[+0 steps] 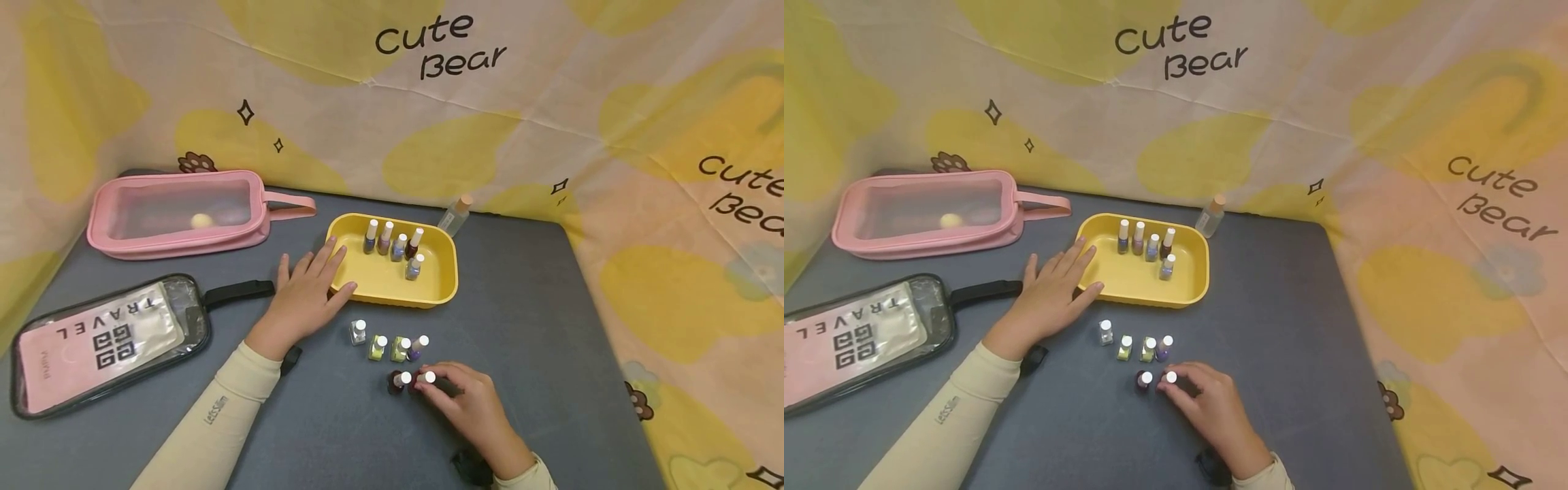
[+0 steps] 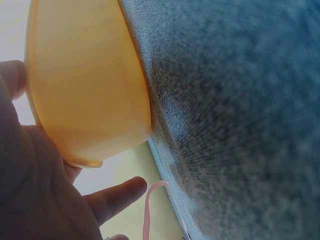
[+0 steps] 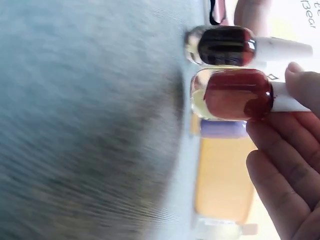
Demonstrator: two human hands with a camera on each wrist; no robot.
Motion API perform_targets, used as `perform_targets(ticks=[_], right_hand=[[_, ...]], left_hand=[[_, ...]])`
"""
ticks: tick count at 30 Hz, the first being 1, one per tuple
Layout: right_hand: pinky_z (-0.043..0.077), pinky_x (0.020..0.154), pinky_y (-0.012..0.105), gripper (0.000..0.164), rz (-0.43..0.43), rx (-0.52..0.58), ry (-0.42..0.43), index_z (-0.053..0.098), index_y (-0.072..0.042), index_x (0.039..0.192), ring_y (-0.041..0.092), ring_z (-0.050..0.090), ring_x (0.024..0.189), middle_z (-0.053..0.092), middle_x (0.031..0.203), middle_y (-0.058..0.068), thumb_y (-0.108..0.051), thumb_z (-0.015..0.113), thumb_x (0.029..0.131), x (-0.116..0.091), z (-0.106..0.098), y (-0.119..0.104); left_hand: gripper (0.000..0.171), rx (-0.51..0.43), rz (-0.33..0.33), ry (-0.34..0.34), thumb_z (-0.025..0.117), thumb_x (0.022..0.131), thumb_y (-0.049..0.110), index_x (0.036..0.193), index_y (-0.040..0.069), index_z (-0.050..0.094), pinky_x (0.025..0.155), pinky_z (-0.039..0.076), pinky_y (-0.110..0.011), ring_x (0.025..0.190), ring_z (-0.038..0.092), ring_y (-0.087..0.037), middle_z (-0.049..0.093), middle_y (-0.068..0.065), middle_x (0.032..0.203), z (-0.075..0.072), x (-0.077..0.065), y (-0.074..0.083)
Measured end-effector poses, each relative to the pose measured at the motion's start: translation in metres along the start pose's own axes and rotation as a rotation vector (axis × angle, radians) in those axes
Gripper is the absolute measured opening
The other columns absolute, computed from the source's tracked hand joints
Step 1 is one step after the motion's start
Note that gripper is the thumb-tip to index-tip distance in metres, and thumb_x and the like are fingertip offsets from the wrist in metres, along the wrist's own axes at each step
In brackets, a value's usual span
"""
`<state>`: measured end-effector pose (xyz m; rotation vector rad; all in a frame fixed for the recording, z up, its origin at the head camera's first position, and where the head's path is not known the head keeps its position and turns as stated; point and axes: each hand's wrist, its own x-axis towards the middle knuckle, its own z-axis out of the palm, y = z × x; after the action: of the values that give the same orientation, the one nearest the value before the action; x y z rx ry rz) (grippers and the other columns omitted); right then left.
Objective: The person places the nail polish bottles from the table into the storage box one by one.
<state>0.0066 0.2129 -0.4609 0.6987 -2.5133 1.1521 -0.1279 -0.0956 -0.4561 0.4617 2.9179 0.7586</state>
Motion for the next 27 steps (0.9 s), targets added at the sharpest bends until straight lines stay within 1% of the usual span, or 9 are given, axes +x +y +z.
perform_targets(ticks=[3, 5, 7, 10, 14, 18, 21, 24, 27], right_hand=[[0.059, 0.079, 0.023, 0.035, -0.007, -0.001, 0.012, 0.081, -0.015, 0.099, 0.015, 0.076, 0.086, 0.080, 0.098, -0.002, 0.000, 0.097, 0.072, 0.005, -0.008, -0.004], [0.059, 0.080, 0.022, 0.034, 0.006, 0.006, 0.014, 0.081, -0.016, 0.099, 0.014, 0.076, 0.087, 0.080, 0.099, -0.002, -0.001, 0.097, 0.073, 0.009, -0.014, -0.008], [0.058, 0.081, 0.021, 0.035, 0.001, 0.022, 0.014, 0.081, -0.015, 0.099, 0.016, 0.076, 0.087, 0.080, 0.098, 0.000, 0.001, 0.096, 0.072, 0.013, -0.020, -0.011], [0.057, 0.084, 0.018, 0.033, 0.007, 0.033, 0.013, 0.082, -0.013, 0.099, 0.017, 0.076, 0.088, 0.080, 0.098, 0.001, 0.002, 0.096, 0.073, 0.022, -0.028, -0.015], [0.056, 0.086, 0.018, 0.033, 0.005, 0.035, 0.036, 0.083, -0.011, 0.099, 0.017, 0.076, 0.089, 0.081, 0.099, 0.003, 0.005, 0.095, 0.073, 0.035, -0.039, -0.019], [0.055, 0.089, 0.018, 0.033, -0.017, 0.025, 0.080, 0.083, -0.008, 0.101, 0.017, 0.077, 0.090, 0.081, 0.099, 0.006, 0.007, 0.093, 0.073, 0.051, -0.047, -0.020], [0.055, 0.090, 0.018, 0.031, -0.025, 0.003, 0.102, 0.083, -0.007, 0.100, 0.015, 0.076, 0.092, 0.081, 0.100, 0.005, 0.007, 0.093, 0.074, 0.065, -0.053, -0.020], [0.055, 0.089, 0.019, 0.029, -0.025, 0.001, 0.107, 0.083, -0.007, 0.100, 0.015, 0.076, 0.091, 0.080, 0.099, 0.004, 0.007, 0.092, 0.076, 0.080, -0.057, -0.019], [0.057, 0.089, 0.023, 0.024, 0.005, 0.028, 0.093, 0.082, -0.008, 0.100, 0.015, 0.075, 0.090, 0.080, 0.098, 0.001, 0.004, 0.090, 0.081, 0.099, -0.058, -0.016]], left_hand=[[0.078, 0.001, 0.003, 0.005, 0.044, 0.109, 0.060, 0.171, 0.019, 0.023, 0.120, -0.007, -0.071, 0.154, 0.025, -0.048, 0.010, -0.004, 0.178, 0.001, 0.000, 0.000], [0.078, 0.001, 0.004, 0.007, 0.044, 0.109, 0.060, 0.171, 0.020, 0.023, 0.120, -0.006, -0.071, 0.154, 0.026, -0.048, 0.010, -0.004, 0.178, 0.001, 0.000, -0.001], [0.078, 0.001, 0.005, 0.010, 0.044, 0.109, 0.060, 0.171, 0.020, 0.023, 0.120, -0.006, -0.071, 0.154, 0.026, -0.048, 0.010, -0.004, 0.178, 0.001, 0.000, -0.001], [0.078, 0.004, 0.005, 0.009, 0.044, 0.109, 0.061, 0.172, 0.020, 0.022, 0.120, -0.006, -0.071, 0.153, 0.027, -0.048, 0.010, -0.004, 0.178, 0.002, 0.000, -0.002], [0.078, 0.008, 0.003, 0.006, 0.043, 0.109, 0.061, 0.172, 0.020, 0.021, 0.121, -0.006, -0.071, 0.153, 0.027, -0.048, 0.010, -0.003, 0.178, 0.002, 0.001, -0.002], [0.078, 0.008, 0.004, 0.005, 0.044, 0.109, 0.060, 0.172, 0.020, 0.022, 0.121, -0.007, -0.071, 0.154, 0.027, -0.048, 0.010, -0.004, 0.178, 0.002, 0.001, -0.002], [0.077, 0.009, 0.008, 0.006, 0.044, 0.109, 0.060, 0.171, 0.019, 0.023, 0.121, -0.006, -0.071, 0.153, 0.027, -0.048, 0.010, -0.004, 0.178, 0.001, 0.001, -0.001], [0.078, 0.009, 0.009, 0.008, 0.044, 0.109, 0.060, 0.171, 0.019, 0.023, 0.121, -0.006, -0.071, 0.153, 0.027, -0.048, 0.010, -0.004, 0.178, 0.002, 0.001, -0.002], [0.078, 0.009, 0.009, 0.012, 0.044, 0.109, 0.060, 0.171, 0.019, 0.023, 0.121, -0.006, -0.071, 0.153, 0.027, -0.048, 0.011, -0.004, 0.178, 0.002, 0.000, -0.003]])
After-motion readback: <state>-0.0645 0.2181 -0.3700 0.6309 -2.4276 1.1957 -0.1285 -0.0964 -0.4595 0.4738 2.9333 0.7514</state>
